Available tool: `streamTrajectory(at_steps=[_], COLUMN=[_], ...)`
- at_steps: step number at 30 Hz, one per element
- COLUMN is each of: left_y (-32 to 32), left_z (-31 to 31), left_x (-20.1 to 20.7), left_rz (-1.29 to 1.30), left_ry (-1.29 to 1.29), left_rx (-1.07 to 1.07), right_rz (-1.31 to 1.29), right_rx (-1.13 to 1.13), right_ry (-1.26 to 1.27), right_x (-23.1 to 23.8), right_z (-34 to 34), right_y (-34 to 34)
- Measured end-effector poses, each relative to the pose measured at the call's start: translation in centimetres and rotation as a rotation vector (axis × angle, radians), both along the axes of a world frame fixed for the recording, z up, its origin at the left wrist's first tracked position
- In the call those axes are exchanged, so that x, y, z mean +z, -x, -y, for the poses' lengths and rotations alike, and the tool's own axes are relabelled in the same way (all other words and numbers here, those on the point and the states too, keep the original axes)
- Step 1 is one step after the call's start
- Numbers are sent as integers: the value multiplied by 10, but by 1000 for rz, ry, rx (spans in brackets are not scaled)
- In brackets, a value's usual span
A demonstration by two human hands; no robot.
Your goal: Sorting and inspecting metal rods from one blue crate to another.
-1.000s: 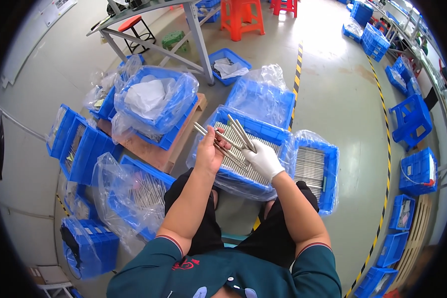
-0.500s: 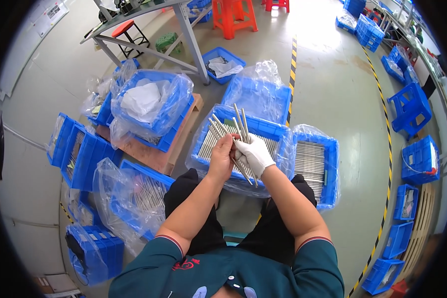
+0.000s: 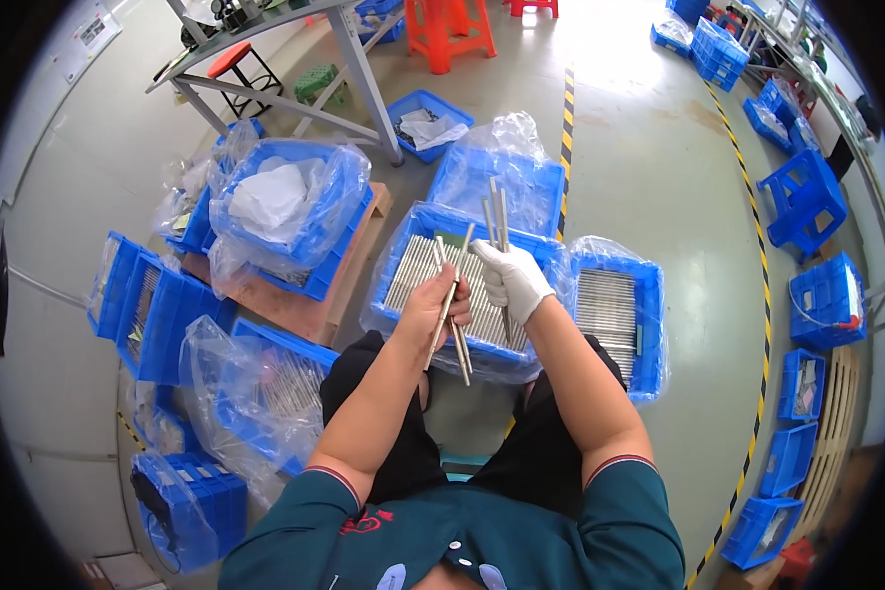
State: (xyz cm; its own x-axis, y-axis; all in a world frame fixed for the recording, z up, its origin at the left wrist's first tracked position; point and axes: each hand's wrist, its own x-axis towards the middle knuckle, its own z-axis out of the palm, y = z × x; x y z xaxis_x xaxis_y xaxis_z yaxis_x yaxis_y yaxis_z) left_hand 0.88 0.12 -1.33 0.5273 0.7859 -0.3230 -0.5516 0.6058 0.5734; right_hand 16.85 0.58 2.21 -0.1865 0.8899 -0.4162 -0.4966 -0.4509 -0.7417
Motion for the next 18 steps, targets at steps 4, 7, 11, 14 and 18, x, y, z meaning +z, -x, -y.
streamTrajectory(at_steps=[4,7,11,14,18], left_y=[-5,-11,-11,2,3], left_z=[6,12,21,14,2], left_x=[-1,-2,8,7,2], left_rz=[16,-89,-36,38,143], left_ry=[55,-22,-4,-88,-82], left_rx=[-142,-236,-373,-329,-292], right_rz=[193,276,92,6,138], right_rx=[-20,-178,-445,-385,-38], right_ry=[-6,1,2,37,61], right_x=[1,-6,-29,-22,-7], right_z=[1,-13,-47,-45,-17], right_y=[10,4,-58,-75,-41])
